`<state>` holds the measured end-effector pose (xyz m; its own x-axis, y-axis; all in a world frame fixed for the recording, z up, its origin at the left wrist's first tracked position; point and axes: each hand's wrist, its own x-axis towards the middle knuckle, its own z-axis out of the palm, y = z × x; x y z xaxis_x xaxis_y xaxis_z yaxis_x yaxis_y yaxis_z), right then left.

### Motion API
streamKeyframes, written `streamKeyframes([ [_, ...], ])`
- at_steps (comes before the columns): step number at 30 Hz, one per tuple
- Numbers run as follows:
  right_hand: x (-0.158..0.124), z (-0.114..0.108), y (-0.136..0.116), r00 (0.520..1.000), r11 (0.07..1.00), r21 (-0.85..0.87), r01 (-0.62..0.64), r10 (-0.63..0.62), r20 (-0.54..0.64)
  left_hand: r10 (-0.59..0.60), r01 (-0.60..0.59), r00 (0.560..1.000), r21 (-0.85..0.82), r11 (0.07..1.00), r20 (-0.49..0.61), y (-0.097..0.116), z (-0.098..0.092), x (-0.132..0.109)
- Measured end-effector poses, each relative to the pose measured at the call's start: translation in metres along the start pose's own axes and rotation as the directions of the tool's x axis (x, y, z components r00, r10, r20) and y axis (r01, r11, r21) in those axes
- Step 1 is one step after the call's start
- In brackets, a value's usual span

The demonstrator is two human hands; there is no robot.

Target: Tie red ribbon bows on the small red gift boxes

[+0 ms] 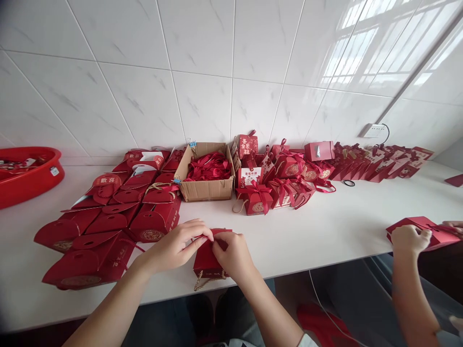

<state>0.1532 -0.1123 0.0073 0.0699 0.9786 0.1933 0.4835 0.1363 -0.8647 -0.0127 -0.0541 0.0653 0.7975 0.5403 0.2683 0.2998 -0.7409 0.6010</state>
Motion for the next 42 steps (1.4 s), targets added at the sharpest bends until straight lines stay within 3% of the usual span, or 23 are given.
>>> streamKeyframes([
  [4, -0.003, -0.007, -0.002, 0.992, 0.994, -0.021, 0.109, -0.108, 0.058, 0.109, -0.109, 0.994, 0.046, 0.993, -0.002, -0.002, -0.001, 0.014],
  [9, -0.004, -0.006, 0.003, 0.992, 0.993, -0.009, 0.118, -0.117, 0.044, 0.088, -0.087, 0.995, 0.013, 0.996, -0.039, -0.009, 0.007, 0.029],
  [12, -0.003, -0.001, 0.007, 0.995, 0.994, -0.014, 0.104, -0.104, -0.007, -0.003, 0.047, 0.972, 0.184, 0.982, -0.235, -0.02, 0.015, 0.036],
  [14, -0.003, 0.0, 0.008, 0.995, 0.995, -0.016, 0.097, -0.097, -0.018, -0.061, 0.21, 0.911, 0.33, 0.92, -0.408, -0.027, 0.017, 0.035],
  [16, -0.003, 0.0, 0.007, 0.996, 0.997, -0.006, 0.083, -0.083, -0.022, -0.112, 0.298, 0.87, 0.332, 0.895, -0.48, -0.03, 0.016, 0.028],
  [18, -0.003, -0.001, 0.006, 0.997, 0.997, 0.013, 0.075, -0.075, -0.02, -0.172, 0.271, 0.896, 0.196, 0.943, -0.41, -0.03, 0.015, 0.018],
  [20, -0.003, -0.002, 0.005, 0.997, 0.997, 0.034, 0.071, -0.071, -0.012, -0.192, 0.209, 0.943, 0.032, 0.977, -0.27, -0.028, 0.015, 0.007],
  [23, -0.003, -0.002, 0.005, 0.998, 0.997, 0.048, 0.061, -0.061, -0.004, -0.192, 0.184, 0.968, -0.067, 0.981, -0.161, -0.03, 0.023, -0.003],
  [29, -0.002, -0.007, 0.009, 0.997, 0.994, 0.1, 0.031, -0.038, 0.073, -0.175, 0.146, 0.965, -0.154, 0.977, -0.196, -0.045, 0.042, -0.003],
  [33, -0.003, -0.008, 0.009, 0.996, 0.989, 0.145, 0.015, -0.028, 0.082, -0.158, 0.092, 0.947, -0.236, 0.967, -0.28, -0.047, 0.049, -0.004],
  [38, -0.006, 0.002, 0.016, 0.997, 0.97, 0.241, -0.011, 0.029, -0.073, -0.157, 0.066, 0.922, -0.255, 0.965, -0.355, -0.043, 0.054, -0.01],
  [42, -0.008, 0.007, 0.017, 0.986, 0.984, 0.157, 0.079, -0.054, -0.156, -0.177, 0.111, 0.923, -0.206, 0.972, -0.342, -0.04, 0.055, -0.015],
])
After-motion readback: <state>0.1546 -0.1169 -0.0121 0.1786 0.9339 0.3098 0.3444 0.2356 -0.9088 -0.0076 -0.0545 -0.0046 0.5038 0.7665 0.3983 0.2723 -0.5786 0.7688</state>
